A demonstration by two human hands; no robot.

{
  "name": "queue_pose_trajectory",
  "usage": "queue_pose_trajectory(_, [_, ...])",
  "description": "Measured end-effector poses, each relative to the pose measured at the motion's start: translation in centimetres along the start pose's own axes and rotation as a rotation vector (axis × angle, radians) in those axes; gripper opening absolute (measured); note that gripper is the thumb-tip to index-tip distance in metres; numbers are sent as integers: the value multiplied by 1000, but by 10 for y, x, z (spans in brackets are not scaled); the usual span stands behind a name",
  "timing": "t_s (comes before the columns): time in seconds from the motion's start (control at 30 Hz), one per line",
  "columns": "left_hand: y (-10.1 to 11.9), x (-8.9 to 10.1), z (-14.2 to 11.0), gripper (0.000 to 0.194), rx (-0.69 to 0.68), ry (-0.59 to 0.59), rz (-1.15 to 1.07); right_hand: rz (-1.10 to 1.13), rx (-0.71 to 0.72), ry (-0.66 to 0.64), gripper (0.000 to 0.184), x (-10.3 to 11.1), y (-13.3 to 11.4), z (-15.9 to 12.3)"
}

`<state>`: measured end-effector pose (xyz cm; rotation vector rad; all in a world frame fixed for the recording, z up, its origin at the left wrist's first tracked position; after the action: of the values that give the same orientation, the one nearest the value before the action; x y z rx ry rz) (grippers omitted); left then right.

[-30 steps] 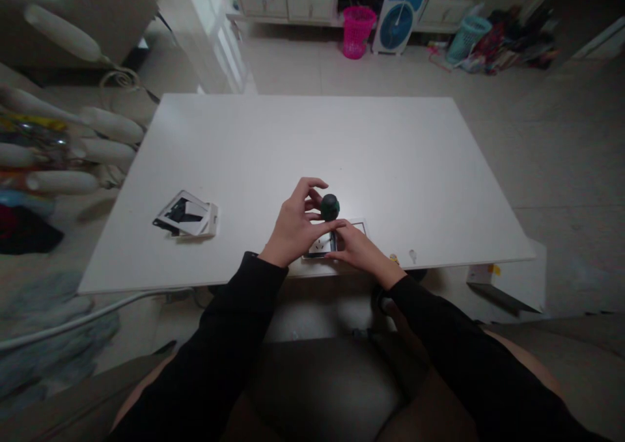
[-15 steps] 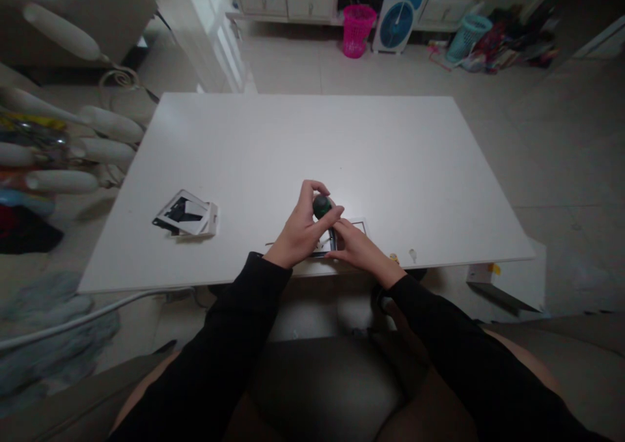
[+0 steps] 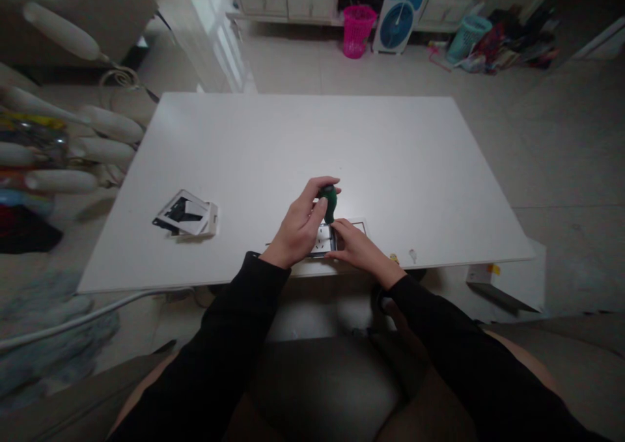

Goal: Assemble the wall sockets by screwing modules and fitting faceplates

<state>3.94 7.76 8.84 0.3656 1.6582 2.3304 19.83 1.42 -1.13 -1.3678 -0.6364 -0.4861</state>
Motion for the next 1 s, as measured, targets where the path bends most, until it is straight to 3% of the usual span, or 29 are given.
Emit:
queue_pose_trajectory(0.17, [7, -1, 0, 16, -64, 72, 127, 27, 11, 10, 73, -1, 2, 1])
queue_pose_trajectory(0.27, [10, 0, 0, 21, -88, 108, 173, 41, 6, 5, 78, -1, 3, 1])
queue_pose_trajectory(0.43, [17, 4, -1, 30, -191, 48, 234, 45, 12, 8, 75, -1, 3, 0])
queue_pose_trajectory(0.6, [18, 9, -2, 26, -159, 10, 193, 10, -3, 15, 71, 0, 2, -1])
queue_pose_trajectory(0.73, [18, 7, -1, 10, -206, 109, 189, 23, 9, 7, 78, 0, 2, -1])
queue_pose_trajectory(0.83, [20, 4, -1, 12, -216, 128, 185, 36, 17, 13, 81, 0, 3, 0])
queue_pose_trajectory(1.0, [23, 4, -1, 19, -175, 62, 197, 31, 7, 18, 74, 0, 3, 0])
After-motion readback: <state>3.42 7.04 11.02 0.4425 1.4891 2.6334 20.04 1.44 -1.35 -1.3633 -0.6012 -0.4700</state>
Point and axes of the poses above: each hand's wrist, its own z-axis towards the middle knuckle, its own x-axis out of the back of the hand, y = z × x, the point moved 3 cm from there along z, towards the middle knuckle, and after that the axes turned 10 degrees about y, right-handed, at the moved point
